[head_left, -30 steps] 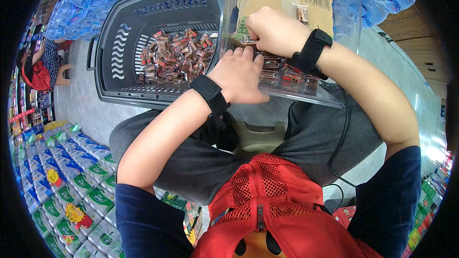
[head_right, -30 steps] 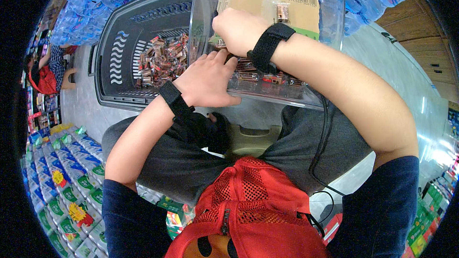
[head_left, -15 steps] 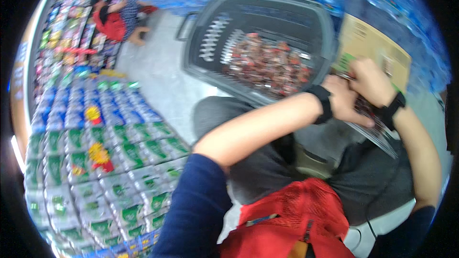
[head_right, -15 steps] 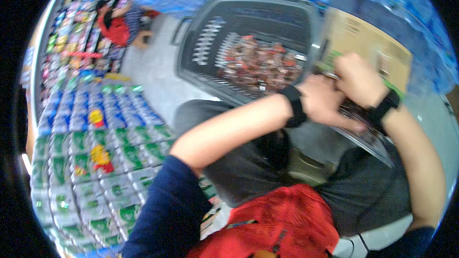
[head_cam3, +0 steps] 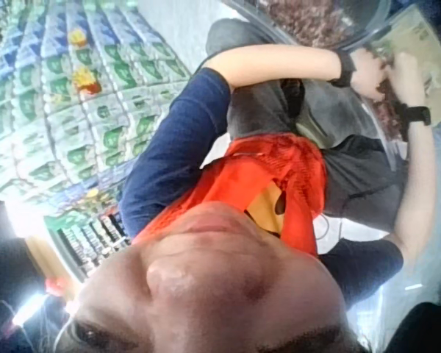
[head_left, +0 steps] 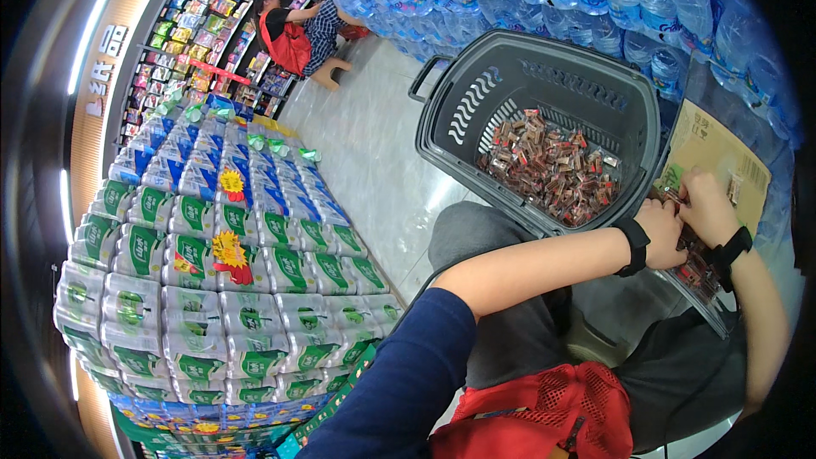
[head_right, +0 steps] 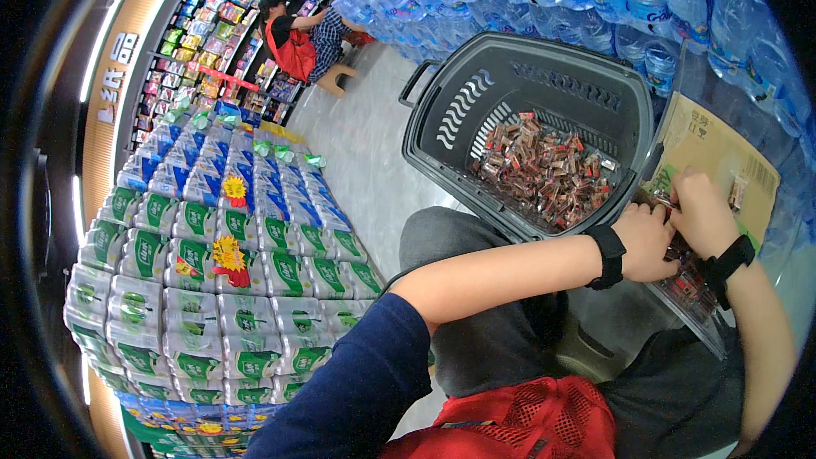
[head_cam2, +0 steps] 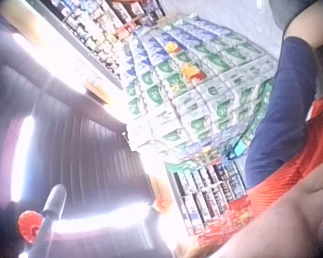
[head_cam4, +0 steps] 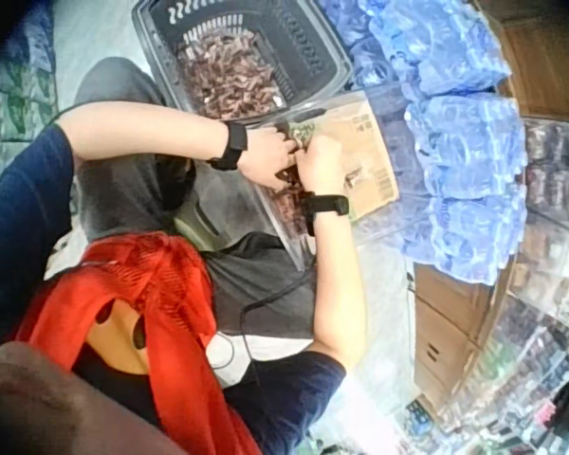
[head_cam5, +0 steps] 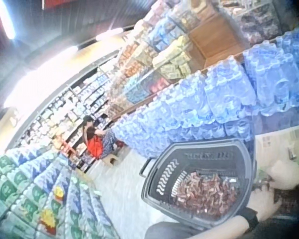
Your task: The person organizes wrapped snack items by removing them from a basket and placing them neatly into a clear plastic container inside a cardboard box.
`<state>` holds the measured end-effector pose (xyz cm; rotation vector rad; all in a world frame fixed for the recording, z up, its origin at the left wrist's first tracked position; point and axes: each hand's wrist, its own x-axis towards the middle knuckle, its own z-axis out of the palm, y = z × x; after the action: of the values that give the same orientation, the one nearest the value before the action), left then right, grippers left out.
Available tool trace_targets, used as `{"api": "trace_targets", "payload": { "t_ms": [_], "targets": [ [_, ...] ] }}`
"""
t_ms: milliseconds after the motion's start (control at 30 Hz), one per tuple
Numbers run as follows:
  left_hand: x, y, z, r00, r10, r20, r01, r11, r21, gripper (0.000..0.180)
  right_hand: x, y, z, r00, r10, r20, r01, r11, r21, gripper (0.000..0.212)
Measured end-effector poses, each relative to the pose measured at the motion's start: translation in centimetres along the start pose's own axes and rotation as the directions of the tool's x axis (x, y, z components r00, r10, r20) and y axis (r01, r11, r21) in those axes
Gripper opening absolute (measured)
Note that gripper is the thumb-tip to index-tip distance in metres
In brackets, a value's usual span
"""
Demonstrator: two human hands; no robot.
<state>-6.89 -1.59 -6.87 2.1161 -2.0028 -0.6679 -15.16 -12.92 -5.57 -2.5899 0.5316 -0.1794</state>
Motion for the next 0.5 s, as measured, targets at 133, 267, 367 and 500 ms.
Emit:
{"api": "trace_targets", "payload": {
  "t_ms": [133, 267, 367, 500],
  "targets": [
    [0.3, -0.04, 0.11, 1.0, -0.011, 0.019, 0.01, 0.999, 0.041, 0.063, -0.02, -0.03, 0.01, 1.0, 0.016, -0.021, -0.016, 1.0, -0.015, 0.013],
    [0.68, 0.28, 0.45, 0.996, -0.011, 0.084, 0.004, 0.996, 0.085, 0.07, -0.49, -0.08, -0.43, 1.0, 0.02, -0.015, -0.021, 1.0, -0.016, 0.013],
    [0.47, -0.06, 0.14, 0.994, -0.026, 0.102, 0.016, 0.995, 0.099, 0.072, -0.4, -0.52, -0.13, 1.0, 0.005, -0.002, -0.006, 0.999, -0.039, 0.013],
    [0.64, 0.14, 0.23, 0.993, -0.017, 0.117, 0.007, 0.996, 0.088, 0.072, -0.51, 0.09, 0.09, 1.0, 0.008, -0.025, -0.009, 0.999, -0.043, 0.013]
  ]
}}
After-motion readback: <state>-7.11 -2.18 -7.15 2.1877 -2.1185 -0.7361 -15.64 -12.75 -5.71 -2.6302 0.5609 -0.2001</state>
